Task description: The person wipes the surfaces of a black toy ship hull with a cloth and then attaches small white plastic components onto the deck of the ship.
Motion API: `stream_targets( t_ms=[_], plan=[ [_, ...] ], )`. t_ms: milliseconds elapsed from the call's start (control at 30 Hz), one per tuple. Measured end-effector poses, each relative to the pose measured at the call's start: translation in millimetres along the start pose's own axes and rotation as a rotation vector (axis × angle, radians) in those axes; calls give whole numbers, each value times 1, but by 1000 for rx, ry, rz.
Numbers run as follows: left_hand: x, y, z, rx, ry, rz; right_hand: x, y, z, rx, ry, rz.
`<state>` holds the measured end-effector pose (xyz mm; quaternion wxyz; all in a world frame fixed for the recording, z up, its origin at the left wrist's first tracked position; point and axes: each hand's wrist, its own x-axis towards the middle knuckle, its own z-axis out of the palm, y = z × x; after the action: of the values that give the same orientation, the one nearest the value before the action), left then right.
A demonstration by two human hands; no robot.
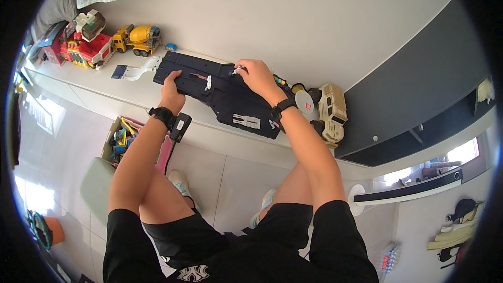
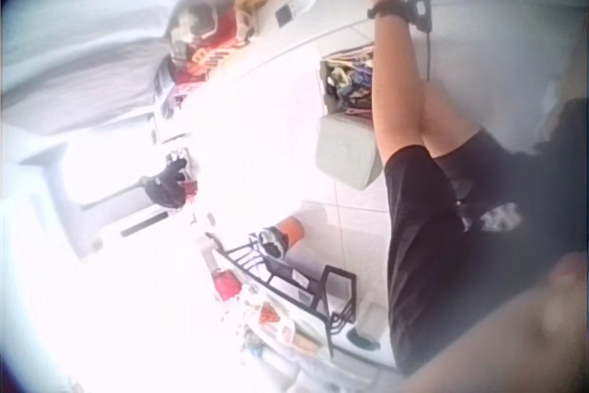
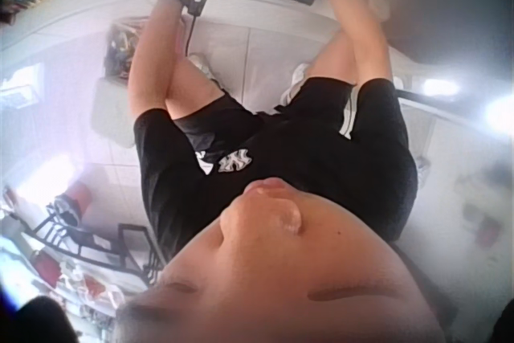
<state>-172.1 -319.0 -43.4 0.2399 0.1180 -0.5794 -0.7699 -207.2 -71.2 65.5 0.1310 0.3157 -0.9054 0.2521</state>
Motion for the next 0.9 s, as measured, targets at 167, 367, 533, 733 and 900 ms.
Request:
stream_targets(
  t_ms=[167, 367, 533, 733, 900],
  plan=[
    [1, 5, 6, -523, 60, -330, 13, 5, 8, -39, 29, 57],
    [5, 21, 25, -722, 194, -571, 16, 14, 1, -82, 0, 85],
    [-1, 28, 21, -700, 185, -555, 13, 0, -12, -56, -65, 94],
    [6, 21, 20, -704, 157, -572, 8, 5, -10, -81, -39, 14],
    [5, 22, 24, -741, 134, -580, 7, 8, -9, -96, -36, -4]
  ],
)
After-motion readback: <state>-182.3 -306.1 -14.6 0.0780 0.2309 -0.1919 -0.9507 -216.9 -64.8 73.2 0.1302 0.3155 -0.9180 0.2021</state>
